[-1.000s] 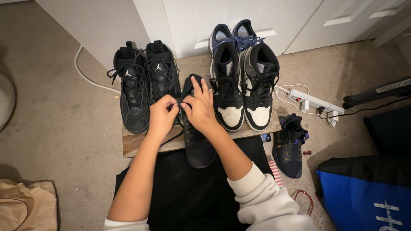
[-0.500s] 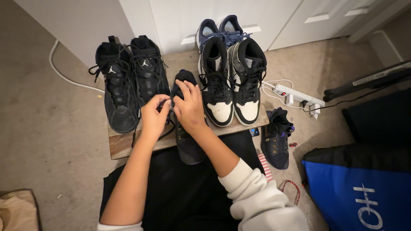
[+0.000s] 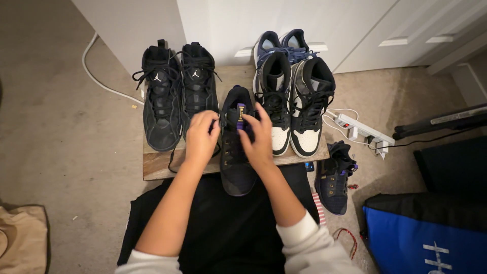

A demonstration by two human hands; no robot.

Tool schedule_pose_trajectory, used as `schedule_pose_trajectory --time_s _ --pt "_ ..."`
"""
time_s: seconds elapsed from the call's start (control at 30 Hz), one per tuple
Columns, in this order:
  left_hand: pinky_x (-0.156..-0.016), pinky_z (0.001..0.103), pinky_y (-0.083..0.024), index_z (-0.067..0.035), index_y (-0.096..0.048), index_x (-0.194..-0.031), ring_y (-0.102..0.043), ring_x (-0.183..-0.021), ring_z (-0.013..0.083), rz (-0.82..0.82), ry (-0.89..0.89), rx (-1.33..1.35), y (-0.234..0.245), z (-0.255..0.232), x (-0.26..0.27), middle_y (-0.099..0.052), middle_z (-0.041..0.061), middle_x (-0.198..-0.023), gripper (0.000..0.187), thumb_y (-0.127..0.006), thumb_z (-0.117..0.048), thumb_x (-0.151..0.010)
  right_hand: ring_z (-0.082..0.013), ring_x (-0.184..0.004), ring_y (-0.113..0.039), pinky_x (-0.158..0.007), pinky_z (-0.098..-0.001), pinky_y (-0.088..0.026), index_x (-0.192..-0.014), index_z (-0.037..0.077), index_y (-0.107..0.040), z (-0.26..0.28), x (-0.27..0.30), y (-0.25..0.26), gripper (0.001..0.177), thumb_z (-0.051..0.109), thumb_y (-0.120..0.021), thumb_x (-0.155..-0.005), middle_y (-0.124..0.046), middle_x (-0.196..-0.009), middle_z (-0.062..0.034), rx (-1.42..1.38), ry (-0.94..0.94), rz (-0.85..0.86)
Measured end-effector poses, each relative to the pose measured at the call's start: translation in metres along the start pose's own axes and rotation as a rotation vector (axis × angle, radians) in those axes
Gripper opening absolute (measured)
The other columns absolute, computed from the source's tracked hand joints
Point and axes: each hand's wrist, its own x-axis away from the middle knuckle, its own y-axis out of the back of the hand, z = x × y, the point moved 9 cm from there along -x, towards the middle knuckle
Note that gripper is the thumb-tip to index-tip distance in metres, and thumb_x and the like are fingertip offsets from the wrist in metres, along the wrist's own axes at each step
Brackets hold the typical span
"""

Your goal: The person removes a shoelace from a black sneaker with purple accents, then re-laces the same shoe by threading the lace through the eyelets and tying it. The person then picks up the matching sneaker and places it on the bench.

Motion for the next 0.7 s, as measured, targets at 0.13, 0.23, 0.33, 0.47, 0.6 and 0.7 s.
schedule_pose_trajectory --time_s 0.13,0.23,0.33,0.47,0.6,0.7 --pt "-0.081 0.038 -0.052 -0.003 -0.066 -0.101 -0.065 -0.089 0.0289 0.017 0.212 0.072 0.003 0.014 0.021 -0.068 0.014 -0.099 0.010 -0.065 -0.001 -0.092 -0.0356 -0.139 -0.050 -0.117 -0.0419 -0.039 -0.127 0.004 -0.063 -0.022 0.026 0.021 0.034 0.003 -0.069 -0.093 -0.047 -0.151 -0.0199 -0.066 -0.147 -0.099" --pt "-0.078 0.036 -0.052 -0.004 -0.071 -0.110 -0.065 -0.087 0.0261 0.081 0.349 0.118 -0.012 0.023 0.042 -0.068 0.012 -0.095 0.016 -0.063 -0.008 -0.097 -0.0342 -0.135 -0.052 -0.115 -0.0404 -0.041 -0.125 0.003 -0.064 -0.036 0.044 0.025 0.030 0.002 -0.065 -0.095 -0.051 -0.145 -0.0186 -0.089 -0.208 -0.138" --pt "-0.077 0.038 -0.050 -0.004 -0.073 -0.106 -0.061 -0.085 0.0277 0.152 0.376 0.056 -0.023 0.031 0.045 -0.070 0.011 -0.089 0.014 -0.066 -0.014 -0.098 -0.0339 -0.133 -0.054 -0.114 -0.0400 -0.042 -0.122 0.002 -0.064 -0.039 0.050 0.024 0.028 0.001 -0.064 -0.094 -0.054 -0.141 -0.0181 -0.094 -0.200 -0.148" --pt "-0.076 0.040 -0.048 -0.004 -0.075 -0.098 -0.060 -0.085 0.0292 0.122 0.366 0.016 -0.019 0.030 0.045 -0.069 0.011 -0.086 0.012 -0.071 -0.014 -0.092 -0.0339 -0.132 -0.055 -0.113 -0.0393 -0.043 -0.120 0.002 -0.064 -0.035 0.054 0.018 0.026 0.001 -0.063 -0.094 -0.056 -0.138 -0.0183 -0.093 -0.167 -0.123" --pt "-0.076 0.039 -0.047 -0.005 -0.076 -0.094 -0.060 -0.086 0.0291 0.059 0.353 -0.020 -0.006 0.024 0.050 -0.068 0.010 -0.086 0.011 -0.075 -0.014 -0.089 -0.0356 -0.132 -0.055 -0.113 -0.0401 -0.043 -0.120 0.002 -0.064 -0.035 0.059 0.010 0.025 0.000 -0.063 -0.095 -0.055 -0.138 -0.0192 -0.124 -0.151 -0.094" --pt "-0.075 0.039 -0.046 -0.004 -0.075 -0.092 -0.060 -0.084 0.0283 0.048 0.403 -0.047 0.004 0.022 0.052 -0.067 0.009 -0.084 0.012 -0.077 -0.016 -0.089 -0.0356 -0.131 -0.056 -0.112 -0.0402 -0.043 -0.120 0.002 -0.064 -0.038 0.061 0.012 0.025 0.000 -0.063 -0.095 -0.056 -0.137 -0.0190 -0.113 -0.155 -0.093"
